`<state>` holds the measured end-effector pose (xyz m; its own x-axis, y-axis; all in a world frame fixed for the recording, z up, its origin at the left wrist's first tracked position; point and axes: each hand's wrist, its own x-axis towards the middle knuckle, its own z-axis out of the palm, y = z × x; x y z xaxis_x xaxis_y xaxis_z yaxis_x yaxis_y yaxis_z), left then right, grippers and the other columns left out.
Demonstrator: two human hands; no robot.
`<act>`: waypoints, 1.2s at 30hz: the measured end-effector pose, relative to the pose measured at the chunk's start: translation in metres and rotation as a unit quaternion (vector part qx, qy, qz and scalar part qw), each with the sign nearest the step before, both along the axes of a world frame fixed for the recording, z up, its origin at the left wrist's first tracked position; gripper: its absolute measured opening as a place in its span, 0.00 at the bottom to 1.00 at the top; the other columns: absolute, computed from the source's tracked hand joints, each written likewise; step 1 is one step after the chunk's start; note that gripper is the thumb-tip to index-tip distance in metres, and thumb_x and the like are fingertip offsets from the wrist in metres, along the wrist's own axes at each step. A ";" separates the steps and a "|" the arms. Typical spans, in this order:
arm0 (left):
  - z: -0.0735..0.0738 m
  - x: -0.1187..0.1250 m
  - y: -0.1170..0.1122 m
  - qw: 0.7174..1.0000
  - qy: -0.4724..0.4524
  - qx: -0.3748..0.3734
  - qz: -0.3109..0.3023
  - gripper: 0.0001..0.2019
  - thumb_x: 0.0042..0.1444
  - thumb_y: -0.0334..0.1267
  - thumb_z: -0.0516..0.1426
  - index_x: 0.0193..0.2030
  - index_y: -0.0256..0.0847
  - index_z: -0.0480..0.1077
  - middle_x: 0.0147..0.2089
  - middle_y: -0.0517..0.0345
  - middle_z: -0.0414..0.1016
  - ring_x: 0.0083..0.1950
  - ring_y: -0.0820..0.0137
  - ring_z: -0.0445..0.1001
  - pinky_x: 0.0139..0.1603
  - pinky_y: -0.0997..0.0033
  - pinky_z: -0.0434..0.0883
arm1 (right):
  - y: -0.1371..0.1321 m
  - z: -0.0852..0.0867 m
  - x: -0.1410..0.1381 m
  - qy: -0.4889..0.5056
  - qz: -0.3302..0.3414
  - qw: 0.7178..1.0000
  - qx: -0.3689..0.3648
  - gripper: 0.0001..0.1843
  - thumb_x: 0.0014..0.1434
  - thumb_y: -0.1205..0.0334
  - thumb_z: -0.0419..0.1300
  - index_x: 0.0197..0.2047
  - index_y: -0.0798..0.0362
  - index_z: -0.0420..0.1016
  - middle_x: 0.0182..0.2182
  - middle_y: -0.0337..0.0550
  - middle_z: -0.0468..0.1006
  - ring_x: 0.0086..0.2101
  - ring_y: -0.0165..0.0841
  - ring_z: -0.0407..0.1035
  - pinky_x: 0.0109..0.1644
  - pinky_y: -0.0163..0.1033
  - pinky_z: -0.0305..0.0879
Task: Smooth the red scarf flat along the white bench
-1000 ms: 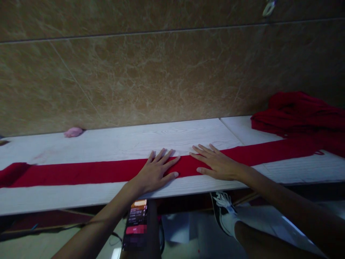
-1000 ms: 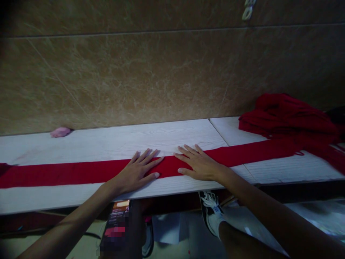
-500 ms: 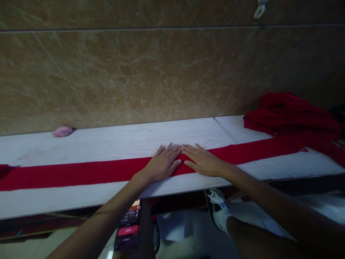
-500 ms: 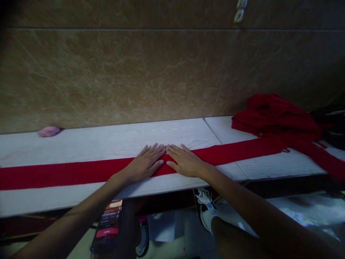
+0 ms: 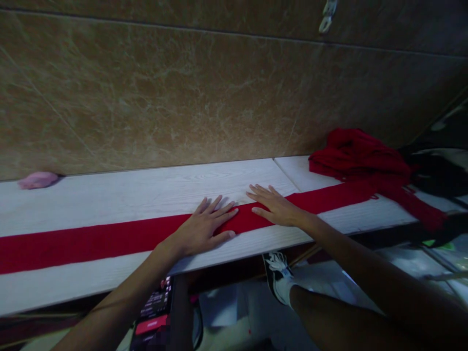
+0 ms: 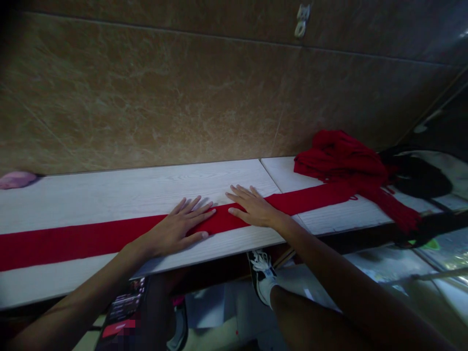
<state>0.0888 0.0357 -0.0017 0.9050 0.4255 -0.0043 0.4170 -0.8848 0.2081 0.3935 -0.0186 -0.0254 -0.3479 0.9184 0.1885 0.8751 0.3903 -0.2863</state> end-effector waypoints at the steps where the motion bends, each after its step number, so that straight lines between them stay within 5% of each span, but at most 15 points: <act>1: 0.000 0.000 0.000 1.000 -0.001 -0.005 -0.001 0.38 0.71 0.66 0.45 0.81 0.49 0.50 0.83 0.55 0.44 0.84 0.48 0.37 0.80 0.32 0.39 | -0.005 0.004 0.006 0.013 -0.003 1.000 0.018 0.32 0.74 0.42 0.55 0.75 0.44 0.65 0.76 0.51 0.56 0.75 0.49 0.48 0.76 0.69 0.42; 5: 0.001 0.002 -0.001 1.000 0.006 -0.016 0.002 0.42 0.69 0.70 0.46 0.81 0.48 0.48 0.83 0.55 0.43 0.84 0.47 0.37 0.80 0.33 0.38 | -0.033 0.020 0.022 0.064 0.050 0.994 0.070 0.21 0.67 0.48 0.67 0.61 0.43 0.81 0.68 0.50 0.72 0.67 0.49 0.65 0.71 0.63 0.61; 9: 0.002 0.003 -0.002 1.000 0.017 -0.021 0.010 0.42 0.69 0.70 0.45 0.82 0.49 0.47 0.83 0.56 0.42 0.84 0.48 0.37 0.81 0.34 0.37 | -0.057 0.017 0.027 0.052 0.097 0.991 0.078 0.18 0.65 0.56 0.70 0.58 0.44 0.83 0.60 0.49 0.81 0.58 0.46 0.75 0.62 0.56 0.73; 16: -0.001 0.001 0.000 1.000 0.006 -0.022 0.008 0.41 0.69 0.68 0.48 0.81 0.50 0.47 0.83 0.56 0.43 0.84 0.47 0.38 0.81 0.33 0.38 | -0.061 -0.002 0.028 0.074 0.075 0.983 0.153 0.14 0.71 0.65 0.60 0.52 0.46 0.86 0.52 0.47 0.85 0.51 0.40 0.80 0.56 0.49 0.79; 25: -0.001 0.000 0.000 1.000 -0.011 -0.019 0.006 0.38 0.71 0.66 0.48 0.81 0.54 0.49 0.83 0.59 0.43 0.84 0.49 0.40 0.81 0.37 0.41 | -0.063 -0.004 0.034 0.105 0.024 0.982 0.153 0.16 0.73 0.64 0.56 0.55 0.47 0.84 0.54 0.47 0.85 0.52 0.40 0.80 0.58 0.50 0.79; 36: -0.003 -0.001 0.000 1.000 -0.017 -0.018 0.011 0.38 0.70 0.66 0.48 0.81 0.54 0.49 0.83 0.59 0.44 0.84 0.52 0.41 0.82 0.40 0.40 | -0.070 0.006 0.041 0.093 0.059 0.982 0.154 0.08 0.70 0.63 0.62 0.44 0.50 0.84 0.53 0.51 0.84 0.49 0.40 0.81 0.52 0.46 0.81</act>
